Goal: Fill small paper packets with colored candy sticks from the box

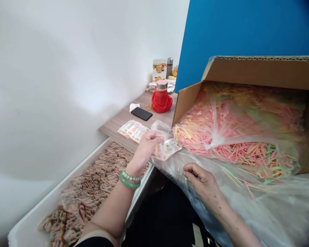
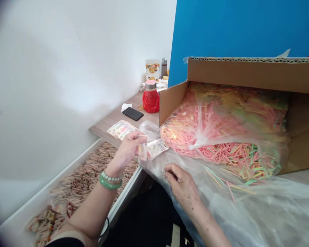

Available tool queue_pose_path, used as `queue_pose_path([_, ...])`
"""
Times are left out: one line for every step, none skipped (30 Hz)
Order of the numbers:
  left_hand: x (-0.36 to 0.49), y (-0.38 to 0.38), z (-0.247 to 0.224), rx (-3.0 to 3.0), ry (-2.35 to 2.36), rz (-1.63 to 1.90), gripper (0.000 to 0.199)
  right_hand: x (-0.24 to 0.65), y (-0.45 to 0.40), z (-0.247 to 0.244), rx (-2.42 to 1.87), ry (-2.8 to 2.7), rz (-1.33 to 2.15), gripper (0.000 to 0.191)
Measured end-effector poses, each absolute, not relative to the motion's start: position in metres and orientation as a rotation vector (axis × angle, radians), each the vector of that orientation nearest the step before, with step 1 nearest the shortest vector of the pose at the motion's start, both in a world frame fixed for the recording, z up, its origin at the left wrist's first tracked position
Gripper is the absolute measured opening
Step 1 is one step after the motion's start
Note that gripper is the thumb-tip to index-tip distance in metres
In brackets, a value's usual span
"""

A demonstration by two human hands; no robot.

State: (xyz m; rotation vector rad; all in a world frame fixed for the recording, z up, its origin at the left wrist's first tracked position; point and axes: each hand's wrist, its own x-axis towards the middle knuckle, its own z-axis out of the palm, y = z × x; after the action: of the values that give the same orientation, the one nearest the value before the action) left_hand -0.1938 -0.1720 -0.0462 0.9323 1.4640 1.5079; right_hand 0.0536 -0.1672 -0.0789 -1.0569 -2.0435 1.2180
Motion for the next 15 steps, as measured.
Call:
queue_pose_path([-0.215,-0.166,-0.049,1.023,1.594,1.498,0.016,0.055,-0.168,-0.079,-1.069,-2.065,1.209,0.012])
queue_pose_path([-0.235,-0.159,-0.053,1.125,1.746,1.468,0.011,0.054,-0.168,-0.078,-1.082,-2.087,1.195,0.013])
queue_pose_path([-0.253,-0.152,-0.057,1.196,1.939,1.427,0.01,0.049,-0.169,-0.076,-1.085,-2.116,1.179,0.013])
queue_pose_path([-0.269,-0.144,-0.062,1.264,2.139,1.33,0.019,0.041,-0.169,-0.074,-1.07,-2.155,1.164,0.014])
queue_pose_path([-0.282,-0.138,-0.067,1.366,2.298,1.184,0.03,0.028,-0.17,-0.071,-1.04,-2.205,1.153,0.015])
queue_pose_path([-0.291,-0.132,-0.071,1.478,2.418,1.023,0.038,0.012,-0.171,-0.067,-1.003,-2.264,1.142,0.015])
queue_pose_path([-0.297,-0.129,-0.074,1.597,2.496,0.858,0.043,-0.007,-0.172,-0.062,-0.953,-2.331,1.141,0.015])
queue_pose_path([-0.301,-0.127,-0.075,1.717,2.535,0.716,0.047,-0.029,-0.172,-0.058,-0.935,-2.394,1.136,0.014])
queue_pose_path([-0.303,-0.127,-0.076,1.824,2.552,0.612,0.049,-0.053,-0.17,-0.055,-0.959,-2.474,1.119,0.011])
queue_pose_path([-0.305,-0.128,-0.076,1.909,2.558,0.551,0.05,-0.076,-0.166,-0.052,-0.996,-2.535,1.076,0.01])
queue_pose_path([-0.309,-0.13,-0.074,1.971,2.556,0.533,0.05,-0.099,-0.161,-0.051,-1.068,-2.561,1.034,0.013])
queue_pose_path([-0.314,-0.133,-0.072,1.999,2.557,0.553,0.049,-0.119,-0.153,-0.052,-1.152,-2.567,1.024,0.019])
queue_pose_path([-0.321,-0.135,-0.07,1.978,2.565,0.608,0.047,-0.137,-0.145,-0.055,-1.233,-2.551,1.028,0.026])
queue_pose_path([-0.331,-0.136,-0.068,1.883,2.578,0.703,0.044,-0.152,-0.136,-0.059,-1.306,-2.536,1.042,0.029])
queue_pose_path([-0.344,-0.137,-0.066,1.732,2.586,0.815,0.04,-0.164,-0.128,-0.064,-1.331,-2.504,1.069,0.031])
